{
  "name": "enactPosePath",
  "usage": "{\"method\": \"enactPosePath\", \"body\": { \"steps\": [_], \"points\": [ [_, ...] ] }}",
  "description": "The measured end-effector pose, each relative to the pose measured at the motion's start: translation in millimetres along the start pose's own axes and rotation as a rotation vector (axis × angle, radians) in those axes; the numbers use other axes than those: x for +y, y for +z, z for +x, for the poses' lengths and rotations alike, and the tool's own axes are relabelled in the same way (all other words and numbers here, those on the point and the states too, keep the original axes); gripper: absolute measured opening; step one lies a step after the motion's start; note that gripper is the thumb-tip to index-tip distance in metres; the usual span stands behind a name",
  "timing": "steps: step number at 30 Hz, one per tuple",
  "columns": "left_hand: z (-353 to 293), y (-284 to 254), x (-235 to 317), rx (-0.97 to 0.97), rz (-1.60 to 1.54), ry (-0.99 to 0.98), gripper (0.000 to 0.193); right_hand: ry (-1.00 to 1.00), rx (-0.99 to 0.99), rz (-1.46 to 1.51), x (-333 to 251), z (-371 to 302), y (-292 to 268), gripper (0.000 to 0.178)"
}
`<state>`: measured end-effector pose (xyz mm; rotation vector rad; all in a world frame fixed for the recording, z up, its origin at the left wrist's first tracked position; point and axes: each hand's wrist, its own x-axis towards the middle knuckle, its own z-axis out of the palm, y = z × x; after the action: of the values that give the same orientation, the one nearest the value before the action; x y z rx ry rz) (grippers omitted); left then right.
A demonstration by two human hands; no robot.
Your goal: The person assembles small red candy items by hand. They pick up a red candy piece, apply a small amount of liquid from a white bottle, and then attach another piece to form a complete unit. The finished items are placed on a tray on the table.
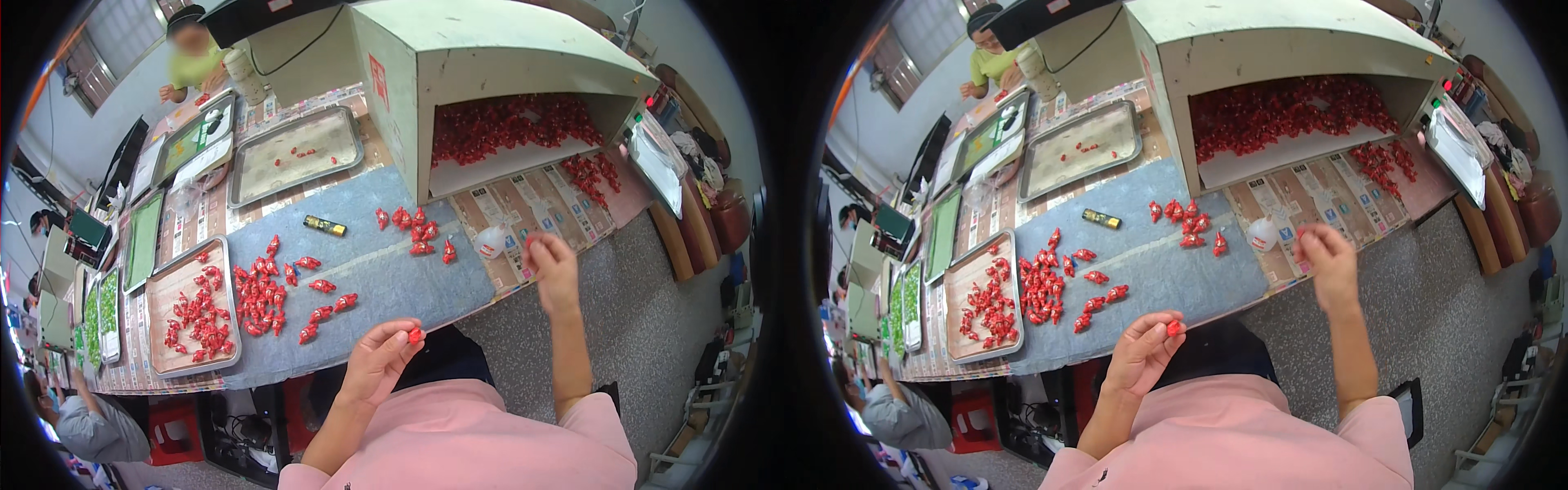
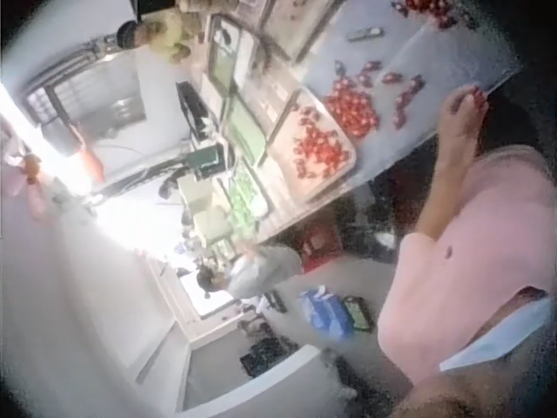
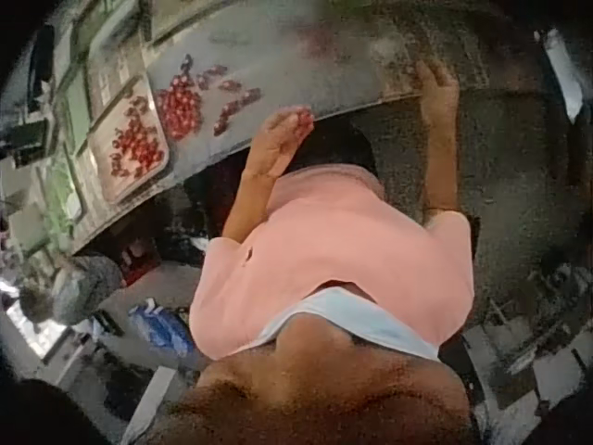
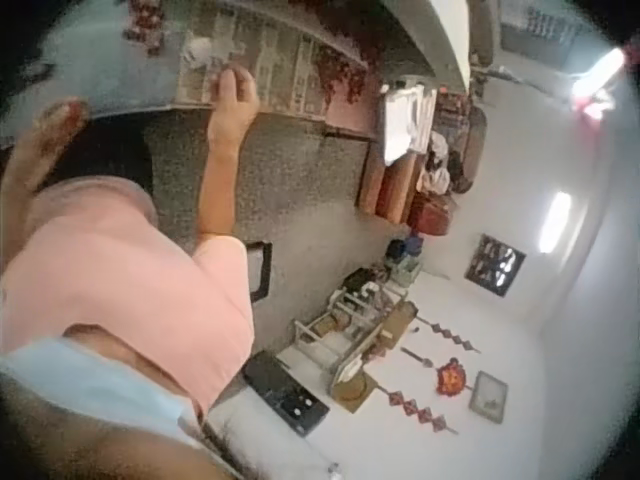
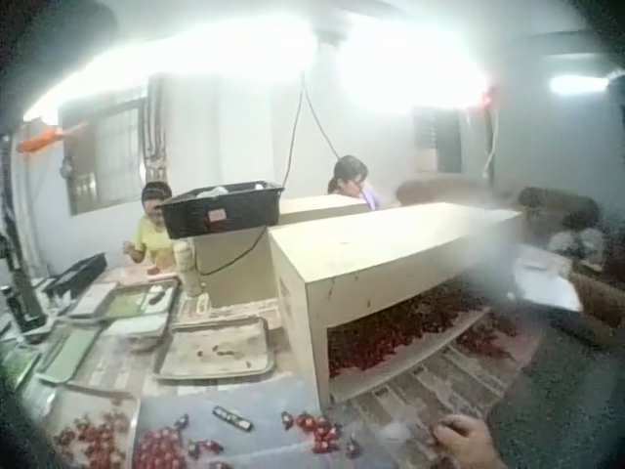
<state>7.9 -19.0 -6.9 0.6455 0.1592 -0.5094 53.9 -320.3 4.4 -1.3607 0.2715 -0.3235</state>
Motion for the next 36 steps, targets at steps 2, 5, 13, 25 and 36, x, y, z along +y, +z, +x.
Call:
{"method": "enactPosePath", "body": {
  "steps": [2, 5, 13, 25, 36],
  "points": [
    [2, 2, -4, -0.055, -0.036, -0.027, 0.017, 0.085, -0.088, 0.032, 6, -43, 13, 0.014],
    [3, 7, -8, -0.071, -0.042, -0.061, 0.019, 0.223, -0.255, 0.075, 19, -89, 36, 0.011],
    [-1, 7, -11, -0.061, 0.044, -0.067, 0.021, 0.179, -0.418, 0.115, 20, -114, 63, 0.016],
    [0, 7, -14, -0.084, 0.181, 0.022, 0.019, 0.070, -0.426, -0.030, 12, -114, 61, 0.015],
    [0, 6, -16, -0.104, 0.337, 0.105, 0.019, 0.054, -0.391, -0.015, 19, -116, 56, 0.018]
  ]
}}
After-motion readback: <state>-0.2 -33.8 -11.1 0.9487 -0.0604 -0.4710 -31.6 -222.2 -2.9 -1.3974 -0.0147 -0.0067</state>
